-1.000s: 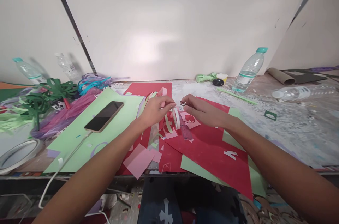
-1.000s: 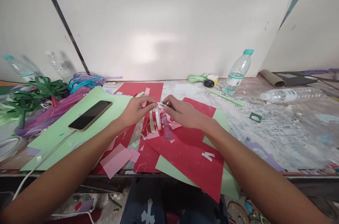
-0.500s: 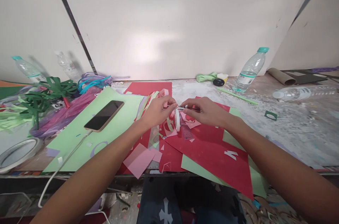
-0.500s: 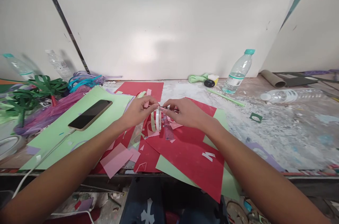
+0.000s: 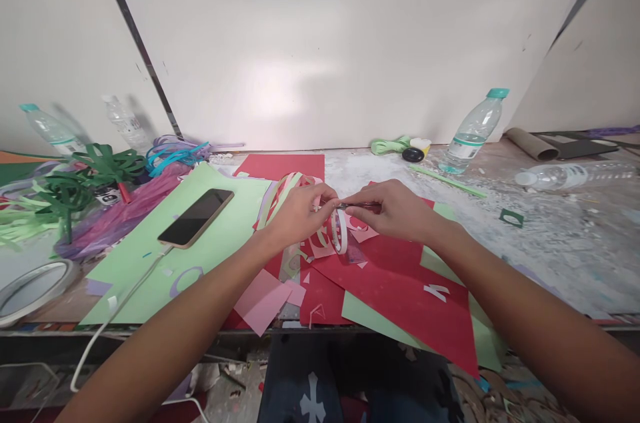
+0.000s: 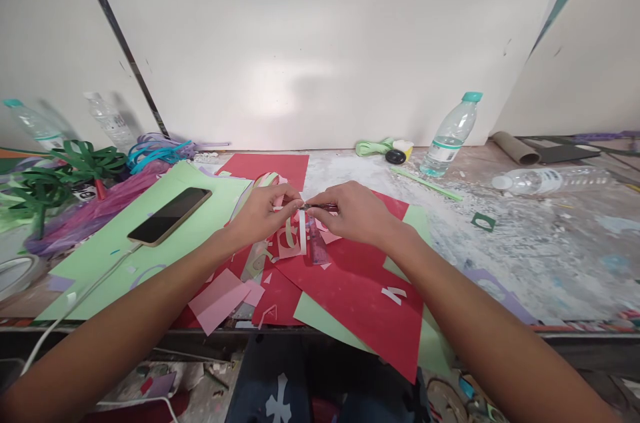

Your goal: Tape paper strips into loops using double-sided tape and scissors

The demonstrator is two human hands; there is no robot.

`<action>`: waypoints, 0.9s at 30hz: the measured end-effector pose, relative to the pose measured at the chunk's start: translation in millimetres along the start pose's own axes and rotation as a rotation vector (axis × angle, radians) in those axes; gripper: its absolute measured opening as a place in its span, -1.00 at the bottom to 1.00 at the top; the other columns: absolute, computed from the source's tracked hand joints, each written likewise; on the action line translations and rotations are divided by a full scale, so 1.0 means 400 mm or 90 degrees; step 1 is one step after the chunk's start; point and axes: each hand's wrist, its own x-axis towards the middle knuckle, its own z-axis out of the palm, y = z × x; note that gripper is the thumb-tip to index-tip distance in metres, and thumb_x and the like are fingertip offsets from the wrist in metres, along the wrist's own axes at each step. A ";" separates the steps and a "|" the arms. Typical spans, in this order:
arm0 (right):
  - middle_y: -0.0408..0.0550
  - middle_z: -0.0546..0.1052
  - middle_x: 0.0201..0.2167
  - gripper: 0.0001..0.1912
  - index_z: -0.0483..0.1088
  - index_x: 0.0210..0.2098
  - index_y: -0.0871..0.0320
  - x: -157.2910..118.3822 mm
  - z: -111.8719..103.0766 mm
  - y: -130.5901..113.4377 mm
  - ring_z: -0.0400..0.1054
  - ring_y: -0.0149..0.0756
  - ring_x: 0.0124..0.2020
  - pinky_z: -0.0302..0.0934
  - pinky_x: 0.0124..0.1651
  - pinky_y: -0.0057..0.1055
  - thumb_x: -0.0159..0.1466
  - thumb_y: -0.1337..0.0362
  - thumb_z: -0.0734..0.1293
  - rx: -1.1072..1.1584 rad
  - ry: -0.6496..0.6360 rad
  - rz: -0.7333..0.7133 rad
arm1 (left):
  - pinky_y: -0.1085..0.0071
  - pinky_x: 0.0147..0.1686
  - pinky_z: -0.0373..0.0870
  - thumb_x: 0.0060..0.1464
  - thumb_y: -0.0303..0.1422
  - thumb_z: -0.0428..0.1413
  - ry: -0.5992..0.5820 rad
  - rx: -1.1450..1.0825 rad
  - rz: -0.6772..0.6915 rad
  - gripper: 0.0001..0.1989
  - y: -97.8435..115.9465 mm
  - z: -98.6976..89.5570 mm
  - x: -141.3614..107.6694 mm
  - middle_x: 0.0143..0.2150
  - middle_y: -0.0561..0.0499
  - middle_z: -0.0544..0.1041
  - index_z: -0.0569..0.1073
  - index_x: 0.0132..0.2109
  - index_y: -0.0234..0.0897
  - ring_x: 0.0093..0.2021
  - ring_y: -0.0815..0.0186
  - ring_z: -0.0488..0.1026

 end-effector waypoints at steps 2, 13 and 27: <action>-0.13 0.52 -0.54 -0.74 0.56 -0.20 -0.01 0.000 0.000 0.001 0.19 -0.42 -0.61 -0.05 -0.51 -0.43 0.22 0.18 0.26 -0.009 0.002 -0.001 | 0.39 -0.32 0.25 0.19 -0.26 -0.05 -0.003 0.003 -0.001 -0.76 0.001 -0.001 0.000 -0.39 0.08 0.51 0.43 -0.34 -0.25 -0.37 0.36 0.37; -0.13 0.54 -0.54 -0.73 0.56 -0.19 0.00 -0.002 0.003 0.000 0.19 -0.41 -0.61 -0.03 -0.49 -0.42 0.23 0.19 0.25 -0.023 0.006 0.003 | 0.39 -0.35 0.25 0.18 -0.26 -0.05 -0.001 -0.001 -0.005 -0.75 0.002 0.001 -0.001 -0.41 0.07 0.50 0.44 -0.35 -0.25 -0.39 0.35 0.37; -0.12 0.57 -0.49 -0.73 0.56 -0.19 0.00 -0.005 0.001 -0.003 0.21 -0.41 -0.61 -0.01 -0.50 -0.41 0.23 0.20 0.24 -0.013 0.008 0.013 | 0.43 -0.32 0.29 0.19 -0.29 -0.05 0.025 0.030 -0.006 -0.75 0.012 0.011 -0.004 -0.33 0.05 0.55 0.46 -0.34 -0.26 -0.35 0.36 0.40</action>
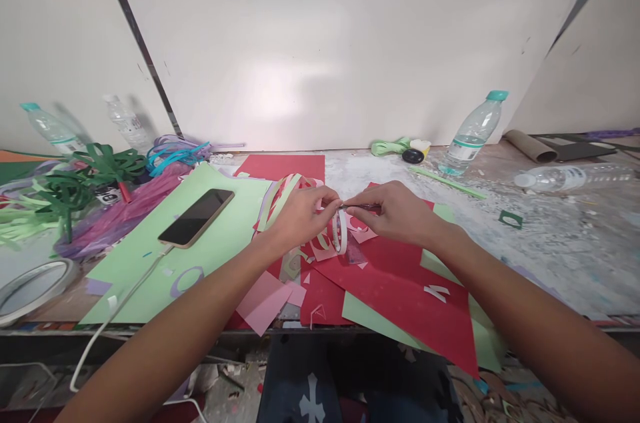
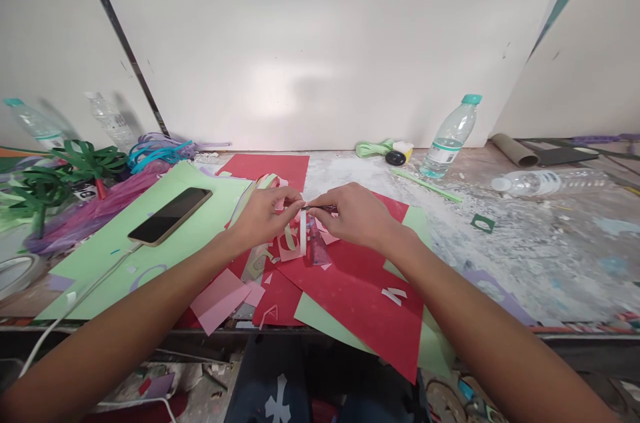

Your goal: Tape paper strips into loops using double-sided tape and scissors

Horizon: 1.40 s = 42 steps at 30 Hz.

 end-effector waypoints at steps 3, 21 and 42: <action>-0.12 0.57 -0.49 -0.73 0.56 -0.19 0.00 0.000 0.001 0.001 0.20 -0.42 -0.62 -0.01 -0.51 -0.41 0.23 0.21 0.24 -0.006 0.001 -0.002 | 0.41 -0.27 0.30 0.19 -0.29 -0.06 0.002 0.017 -0.009 -0.74 0.004 -0.002 -0.001 -0.32 0.04 0.55 0.47 -0.34 -0.25 -0.35 0.35 0.40; -0.11 0.47 -0.57 -0.69 0.53 -0.26 0.08 0.006 -0.028 0.042 0.23 -0.38 -0.58 0.02 -0.53 -0.42 0.25 0.07 0.23 0.032 -0.078 0.014 | 0.42 -0.31 0.30 0.15 -0.21 0.01 0.065 -0.195 -0.098 -0.75 -0.012 -0.007 0.007 -0.39 0.03 0.47 0.43 -0.35 -0.29 -0.33 0.34 0.40; -0.07 0.52 -0.34 -0.89 0.41 -0.25 0.11 0.018 0.049 0.040 0.38 -0.36 -0.36 0.23 -0.36 -0.44 0.24 0.38 0.28 -0.032 0.270 -0.335 | 0.41 -0.39 0.37 0.09 -0.13 0.07 -0.058 -0.491 -0.176 -0.68 -0.025 0.025 0.004 -0.44 -0.02 0.45 0.43 -0.39 -0.33 -0.43 0.37 0.42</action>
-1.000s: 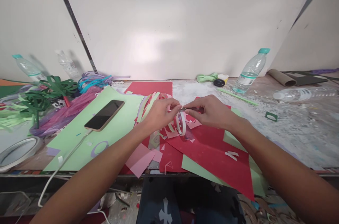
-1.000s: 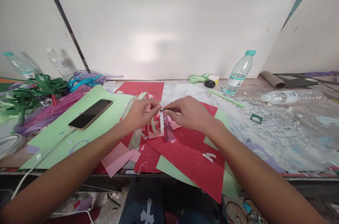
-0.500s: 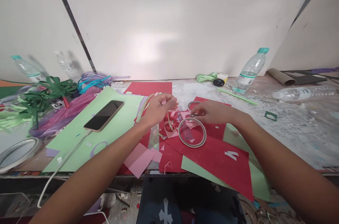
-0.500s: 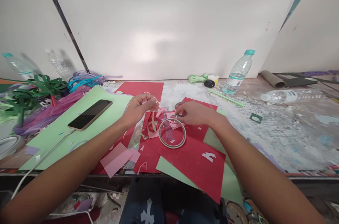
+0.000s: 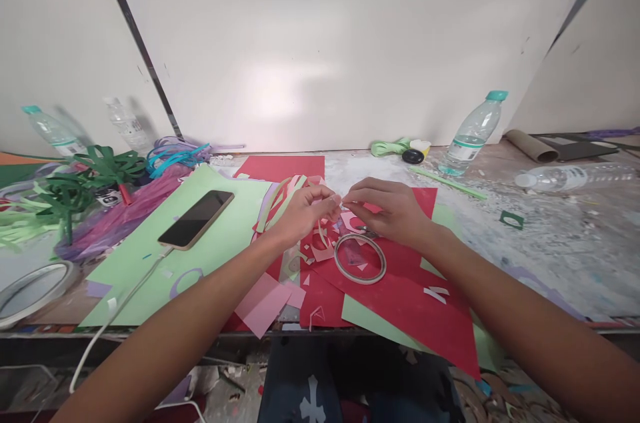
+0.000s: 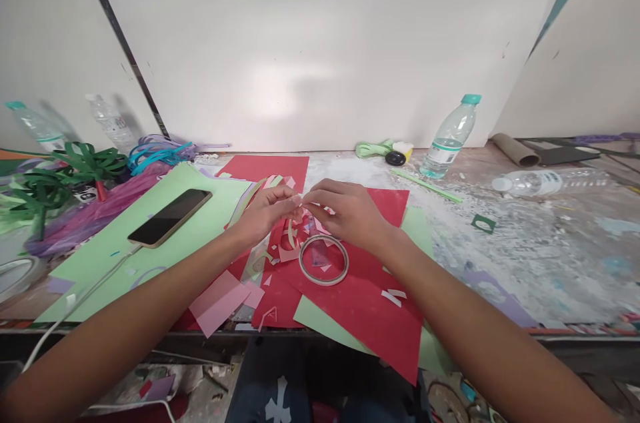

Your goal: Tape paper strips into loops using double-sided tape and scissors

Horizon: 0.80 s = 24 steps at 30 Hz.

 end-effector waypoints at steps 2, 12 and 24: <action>-0.07 0.52 -0.35 -0.91 0.40 -0.27 0.12 -0.001 -0.001 -0.001 0.38 -0.36 -0.38 0.23 -0.36 -0.43 0.23 0.39 0.28 -0.011 -0.004 0.002 | 0.39 -0.33 0.39 0.09 -0.14 0.08 -0.001 -0.007 -0.003 -0.69 -0.001 0.001 0.001 -0.43 -0.02 0.46 0.43 -0.39 -0.33 -0.41 0.36 0.43; -0.05 0.50 -0.32 -0.89 0.39 -0.25 0.08 0.002 -0.010 -0.013 0.34 -0.35 -0.43 0.19 -0.37 -0.39 0.25 0.31 0.24 -0.017 -0.046 0.069 | 0.39 -0.37 0.37 0.07 -0.14 0.09 0.001 -0.011 -0.002 -0.69 0.013 -0.002 -0.003 -0.47 0.00 0.46 0.43 -0.40 -0.33 -0.46 0.38 0.41; -0.09 0.45 -0.44 -0.90 0.36 -0.37 0.10 0.012 -0.013 -0.041 0.28 -0.38 -0.49 0.16 -0.39 -0.38 0.25 0.25 0.24 0.070 -0.045 0.167 | 0.36 -0.26 0.41 0.10 -0.16 0.06 0.006 -0.075 0.011 -0.71 0.000 -0.001 0.004 -0.21 -0.09 0.51 0.48 -0.22 -0.30 -0.24 0.29 0.46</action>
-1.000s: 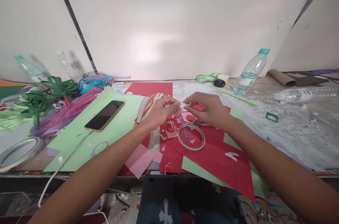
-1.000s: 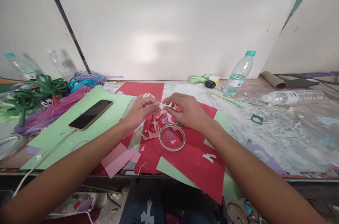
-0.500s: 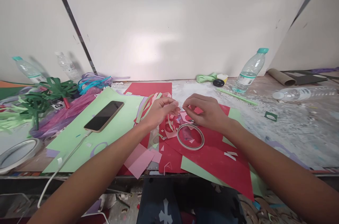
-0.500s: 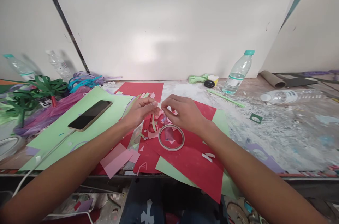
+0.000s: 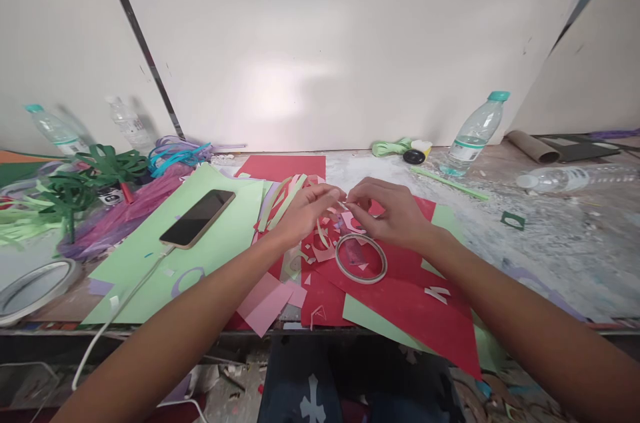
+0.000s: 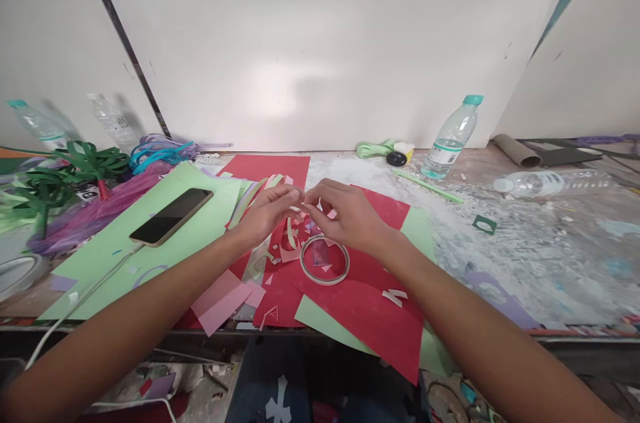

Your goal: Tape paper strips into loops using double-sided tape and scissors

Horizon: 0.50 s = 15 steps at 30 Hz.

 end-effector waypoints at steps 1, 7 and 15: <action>-0.10 0.43 -0.47 -0.88 0.34 -0.39 0.11 0.003 0.000 -0.005 0.27 -0.38 -0.49 0.16 -0.39 -0.39 0.25 0.23 0.25 0.030 0.015 0.043 | 0.35 -0.25 0.42 0.12 -0.17 0.03 0.002 -0.021 0.010 -0.71 -0.002 -0.002 0.001 -0.11 -0.11 0.50 0.47 -0.17 -0.29 -0.16 0.25 0.46; -0.08 0.43 -0.31 -0.75 0.22 -0.23 0.09 0.018 0.011 0.016 0.32 -0.33 -0.35 0.22 -0.32 -0.37 0.21 0.10 0.31 0.278 0.119 0.268 | 0.34 -0.22 0.42 0.17 -0.40 -0.13 -0.027 0.072 0.082 -0.66 -0.006 0.004 -0.008 0.00 -0.12 0.47 0.37 0.04 -0.24 -0.14 0.28 0.47; -0.13 0.42 -0.48 -0.64 0.09 -0.31 0.07 0.022 0.035 0.029 0.34 -0.30 -0.53 0.24 -0.45 -0.31 0.19 -0.06 0.24 0.578 -0.049 0.472 | 0.35 -0.30 0.34 0.11 -0.52 -0.17 -0.209 0.423 0.125 -0.53 0.004 0.019 -0.031 -0.20 -0.03 0.53 0.22 0.15 -0.15 -0.33 0.29 0.48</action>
